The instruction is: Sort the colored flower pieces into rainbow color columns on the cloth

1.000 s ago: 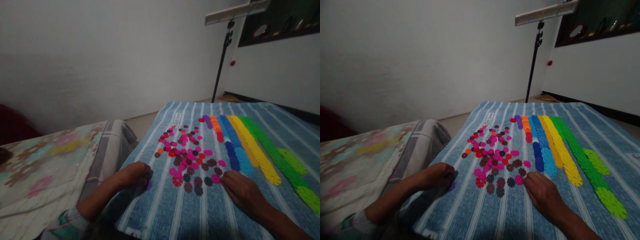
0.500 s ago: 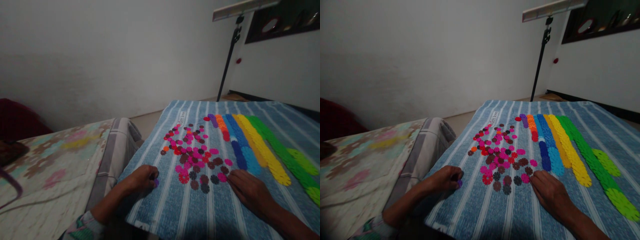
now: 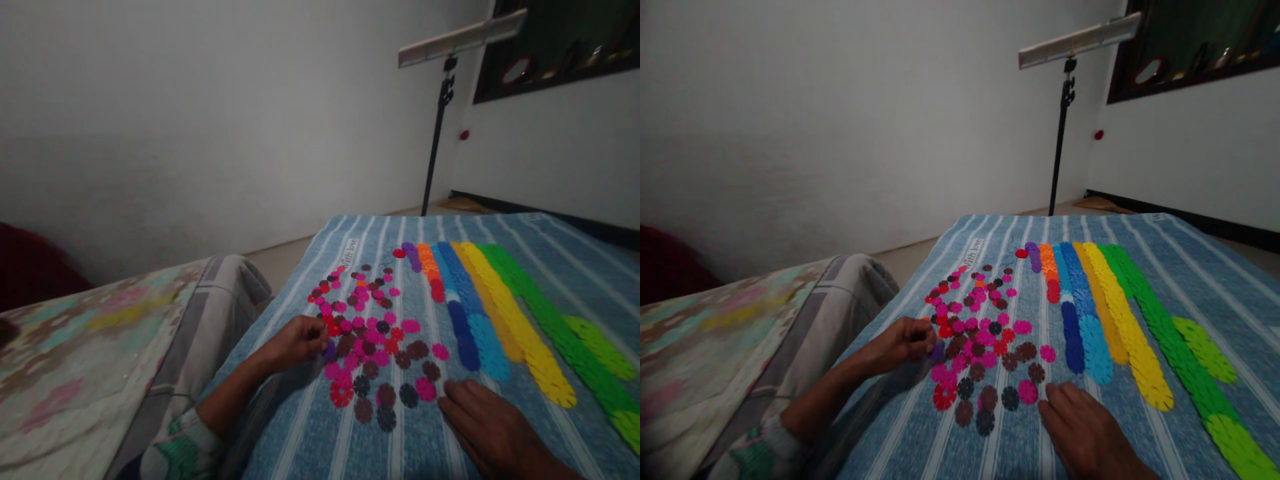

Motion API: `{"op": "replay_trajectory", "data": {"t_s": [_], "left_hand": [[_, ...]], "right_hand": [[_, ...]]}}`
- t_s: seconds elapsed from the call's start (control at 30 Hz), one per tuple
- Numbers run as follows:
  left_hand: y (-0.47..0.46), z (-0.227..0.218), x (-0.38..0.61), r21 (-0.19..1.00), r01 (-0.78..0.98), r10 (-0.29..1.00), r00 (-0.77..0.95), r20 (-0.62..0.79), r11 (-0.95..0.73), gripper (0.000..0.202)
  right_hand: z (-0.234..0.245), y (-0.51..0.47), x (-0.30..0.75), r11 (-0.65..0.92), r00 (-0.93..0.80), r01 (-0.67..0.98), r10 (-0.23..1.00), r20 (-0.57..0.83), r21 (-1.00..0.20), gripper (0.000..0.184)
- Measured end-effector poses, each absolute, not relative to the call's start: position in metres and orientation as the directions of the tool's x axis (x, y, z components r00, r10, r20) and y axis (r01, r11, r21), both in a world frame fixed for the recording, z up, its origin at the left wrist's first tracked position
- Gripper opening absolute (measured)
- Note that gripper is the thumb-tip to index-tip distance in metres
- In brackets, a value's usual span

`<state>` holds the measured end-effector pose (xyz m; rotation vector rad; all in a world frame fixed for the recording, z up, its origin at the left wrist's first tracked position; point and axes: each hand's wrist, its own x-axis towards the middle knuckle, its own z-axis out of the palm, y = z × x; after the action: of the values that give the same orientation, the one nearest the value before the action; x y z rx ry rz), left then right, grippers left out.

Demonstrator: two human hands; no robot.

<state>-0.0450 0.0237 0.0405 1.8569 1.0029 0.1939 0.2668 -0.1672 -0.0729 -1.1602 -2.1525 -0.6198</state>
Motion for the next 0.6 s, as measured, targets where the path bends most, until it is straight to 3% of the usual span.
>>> {"op": "replay_trajectory", "data": {"t_s": [0.2,0.37,0.6], "left_hand": [[0.074,0.026,0.073,0.814,0.477,0.749,0.657,-0.081,-0.331,0.003],[0.108,0.012,0.165,0.732,0.542,0.817,0.575,0.035,-0.413,0.011],[0.137,0.004,0.222,0.560,0.699,0.869,0.487,0.083,-0.445,0.017]], "right_hand": [[-0.079,-0.159,0.262,0.479,-0.352,0.877,0.579,0.736,0.042,0.027],[-0.083,-0.146,0.258,0.462,-0.251,0.886,0.540,0.803,-0.033,0.024],[-0.086,-0.142,0.263,0.459,-0.342,0.887,0.589,0.732,0.045,0.018]]}}
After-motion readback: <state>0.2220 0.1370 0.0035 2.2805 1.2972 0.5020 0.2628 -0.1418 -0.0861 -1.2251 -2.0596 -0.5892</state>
